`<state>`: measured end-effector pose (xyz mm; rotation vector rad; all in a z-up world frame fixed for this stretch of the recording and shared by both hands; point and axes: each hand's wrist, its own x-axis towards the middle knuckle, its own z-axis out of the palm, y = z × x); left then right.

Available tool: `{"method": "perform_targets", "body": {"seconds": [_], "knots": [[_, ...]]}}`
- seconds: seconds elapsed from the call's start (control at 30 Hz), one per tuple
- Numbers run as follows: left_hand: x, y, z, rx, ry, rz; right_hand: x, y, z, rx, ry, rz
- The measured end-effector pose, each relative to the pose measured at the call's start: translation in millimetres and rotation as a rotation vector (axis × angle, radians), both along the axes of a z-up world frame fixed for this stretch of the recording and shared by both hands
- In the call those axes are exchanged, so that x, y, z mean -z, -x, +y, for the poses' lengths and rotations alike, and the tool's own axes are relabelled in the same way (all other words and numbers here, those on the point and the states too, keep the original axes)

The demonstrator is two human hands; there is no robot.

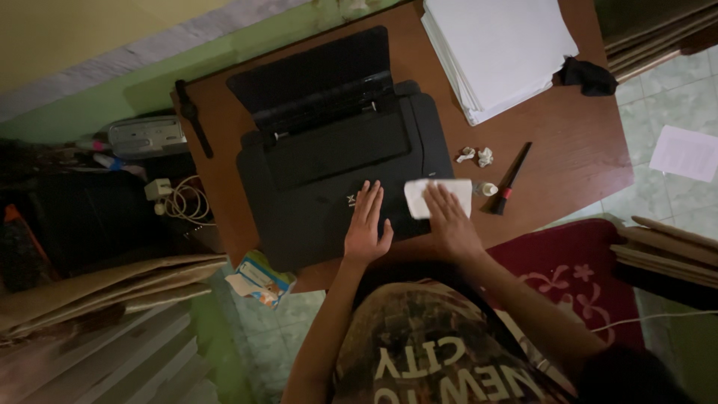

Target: The person cleans a black printer on a wooden desk using a spray bottle and tissue. They repeatedly spray the surface and wipe it with tissues, handling multiple crumpled tissues and a spray bottle.

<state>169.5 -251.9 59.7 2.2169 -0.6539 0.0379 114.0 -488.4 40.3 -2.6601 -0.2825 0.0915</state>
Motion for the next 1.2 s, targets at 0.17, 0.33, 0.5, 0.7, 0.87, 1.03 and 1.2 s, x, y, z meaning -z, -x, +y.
{"method": "perform_targets", "body": {"seconds": [0.17, 0.33, 0.5, 0.7, 0.87, 1.03, 1.2], "knots": [[-1.2, -1.7, 0.0, 0.013, 0.024, 0.005, 1.2, -52.7, 7.2, 0.106, -0.052, -0.146], [0.4, -0.6, 0.4, 0.012, 0.034, 0.001, 4.9, -118.1, 5.9, 0.151, -0.047, -0.113], [3.9, -1.6, 1.6, 0.012, 0.041, 0.021, 8.9, -151.7, 27.1, -0.123, 0.209, -0.157], [7.1, -2.4, 2.1, -0.004, 0.068, 0.013, -5.2, -144.1, 49.3, -0.378, -0.012, -0.173], [5.9, -1.6, 5.0, 0.009, 0.150, 0.003, -10.0, -160.1, 25.2, -0.286, 0.023, -0.240], [4.8, -2.1, 4.3, -0.012, 0.210, 0.044, 7.4, -171.2, 25.2, -0.178, 0.133, -0.325], [4.7, -12.6, 14.1, -0.103, 0.334, 0.075, 13.0, -160.1, 53.0, -0.144, 0.041, -0.289]]}}
